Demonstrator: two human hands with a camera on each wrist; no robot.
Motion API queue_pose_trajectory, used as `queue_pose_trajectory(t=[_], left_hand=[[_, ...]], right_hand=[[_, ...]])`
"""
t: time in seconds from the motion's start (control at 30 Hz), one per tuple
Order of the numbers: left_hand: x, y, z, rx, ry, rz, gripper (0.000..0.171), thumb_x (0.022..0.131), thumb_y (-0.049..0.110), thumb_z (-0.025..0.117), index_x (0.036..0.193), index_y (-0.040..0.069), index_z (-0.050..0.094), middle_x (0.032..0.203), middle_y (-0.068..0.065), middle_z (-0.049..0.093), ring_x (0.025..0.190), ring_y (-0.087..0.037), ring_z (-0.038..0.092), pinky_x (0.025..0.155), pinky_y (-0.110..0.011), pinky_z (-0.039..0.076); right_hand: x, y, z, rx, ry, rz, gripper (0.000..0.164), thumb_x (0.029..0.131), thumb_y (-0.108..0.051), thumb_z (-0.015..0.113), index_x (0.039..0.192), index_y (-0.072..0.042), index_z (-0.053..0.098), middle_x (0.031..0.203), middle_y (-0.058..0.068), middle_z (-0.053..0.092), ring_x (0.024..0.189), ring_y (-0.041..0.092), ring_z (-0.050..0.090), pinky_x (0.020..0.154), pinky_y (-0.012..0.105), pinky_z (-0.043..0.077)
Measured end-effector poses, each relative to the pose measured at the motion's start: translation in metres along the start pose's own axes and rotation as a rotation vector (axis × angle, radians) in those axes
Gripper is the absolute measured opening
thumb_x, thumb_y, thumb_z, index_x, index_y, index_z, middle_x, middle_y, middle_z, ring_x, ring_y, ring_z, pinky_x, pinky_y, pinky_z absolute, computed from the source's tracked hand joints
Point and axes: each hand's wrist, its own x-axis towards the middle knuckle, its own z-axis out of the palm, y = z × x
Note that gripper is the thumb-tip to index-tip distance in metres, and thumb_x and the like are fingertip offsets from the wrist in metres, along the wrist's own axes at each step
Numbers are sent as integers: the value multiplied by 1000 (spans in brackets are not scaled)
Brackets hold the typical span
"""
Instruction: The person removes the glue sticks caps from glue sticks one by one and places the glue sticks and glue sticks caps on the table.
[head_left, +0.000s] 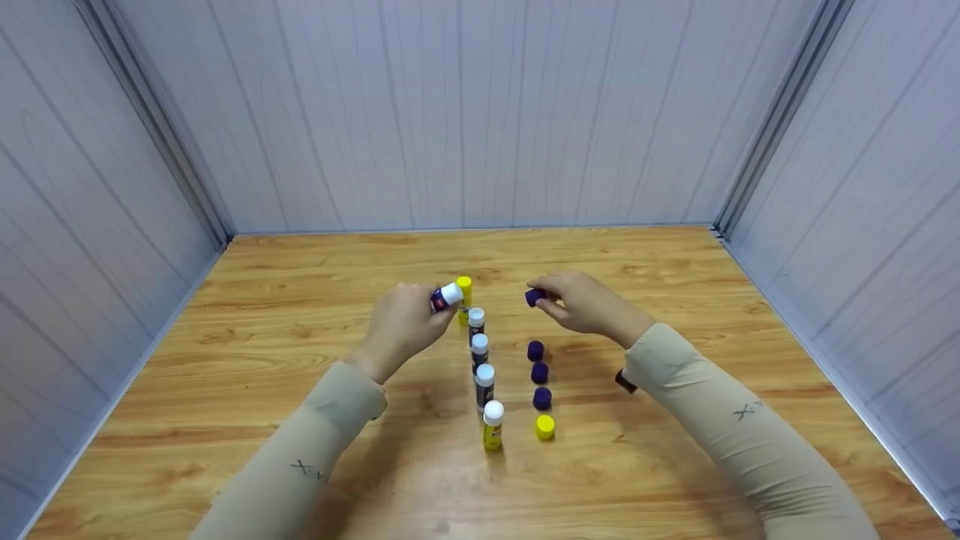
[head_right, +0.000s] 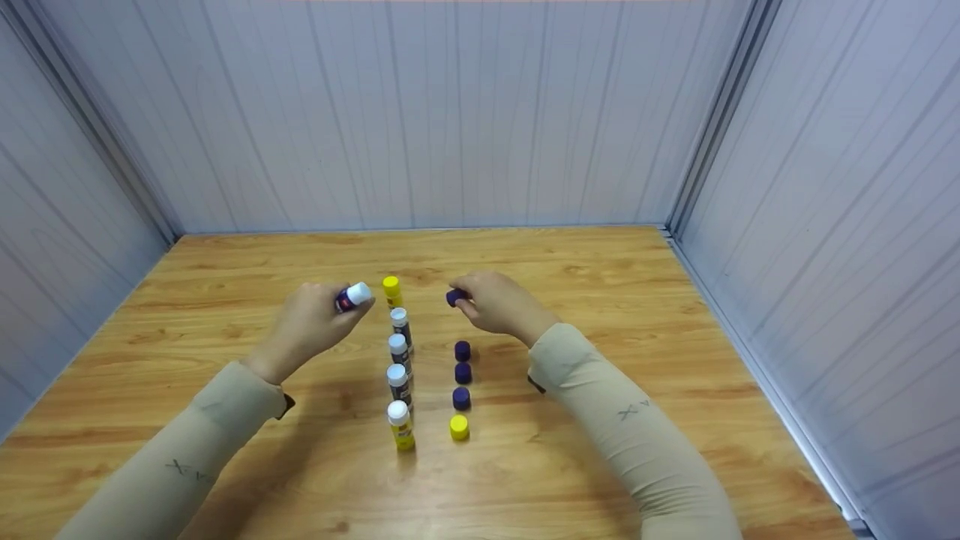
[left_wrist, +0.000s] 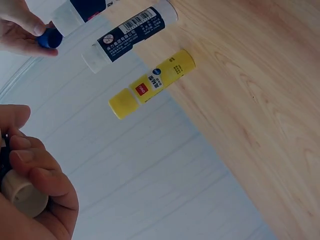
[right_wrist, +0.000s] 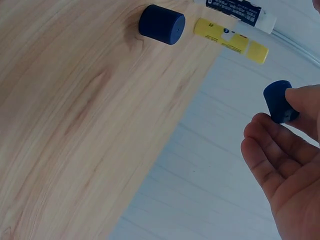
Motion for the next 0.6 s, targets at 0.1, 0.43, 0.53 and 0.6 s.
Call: queue_pose_trajectory(t=[0.1,0.43,0.53,0.6], left_hand=[[2,-2,2,-74,10,-15,39,94,35,61,63,15,47,56,3,43,47,-10,38,44,-25,31],[9,-6,6,-335,-24,-73,27,95,38,63,92,11,62,75,-1,58,63,-14,50,56,-30,43],[9,-8,7,-397,-48,-75,27,96,40,61,103,13,60,85,-2,61,70,-16,54,60,-33,46],[9,-10,8,-432,-62,-81,29,97,42,58,106,15,56,87,-3,60,70,-17,52,61,-34,46]], right_hand=[[5,3,4,14,-20,36,31,97,-16,61,124,-1,61,104,10,69,92,23,66,82,41,55],[17,14,18,-40,-72,59,21,93,-11,66,112,-4,67,101,8,70,92,25,66,82,42,55],[21,17,22,-69,-105,43,25,92,-10,67,116,-1,67,106,10,70,97,26,66,86,42,54],[21,18,24,-76,-119,42,28,91,-9,68,117,1,66,108,12,70,99,27,66,87,42,54]])
